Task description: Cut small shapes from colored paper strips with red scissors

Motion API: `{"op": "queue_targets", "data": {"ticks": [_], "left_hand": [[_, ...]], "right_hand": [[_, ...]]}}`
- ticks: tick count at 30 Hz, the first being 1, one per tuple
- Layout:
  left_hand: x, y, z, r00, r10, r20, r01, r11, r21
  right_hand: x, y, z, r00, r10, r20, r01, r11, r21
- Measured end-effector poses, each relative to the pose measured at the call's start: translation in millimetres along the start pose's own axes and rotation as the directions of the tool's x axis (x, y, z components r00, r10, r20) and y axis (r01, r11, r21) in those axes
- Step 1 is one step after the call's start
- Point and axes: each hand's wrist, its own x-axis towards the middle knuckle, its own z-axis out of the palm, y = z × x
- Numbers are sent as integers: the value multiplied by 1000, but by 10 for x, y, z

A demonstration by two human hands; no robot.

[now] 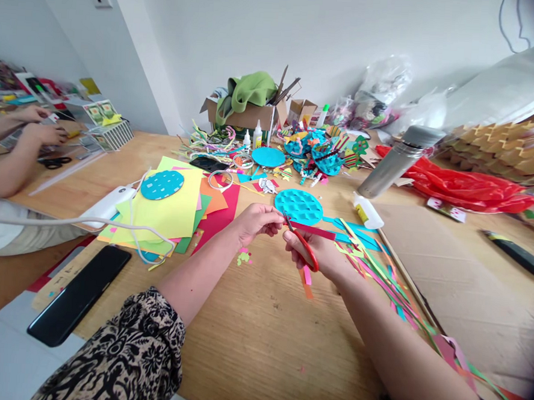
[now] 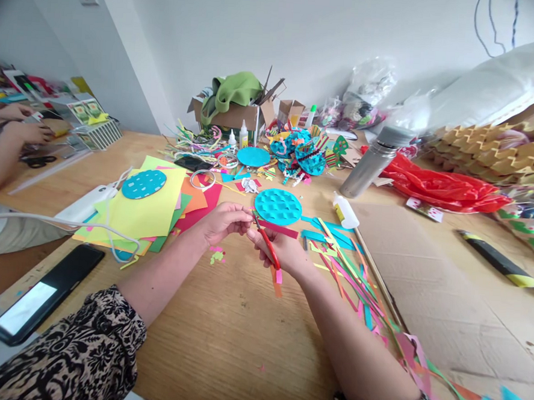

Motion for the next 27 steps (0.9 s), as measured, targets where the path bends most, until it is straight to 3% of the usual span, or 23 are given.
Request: {"op": "queue_targets", "data": {"ticks": [13,27], "left_hand": [[0,-17,20,999,24,-48,-24,1000,-4],[-13,3,21,999,29,-17,-29,999,41]], "right_hand": [[-9,-8,-5,1000,-11,-8,11,1000,8],[-19,-45,-2,1000,4,-16,-4,999,-41]]}}
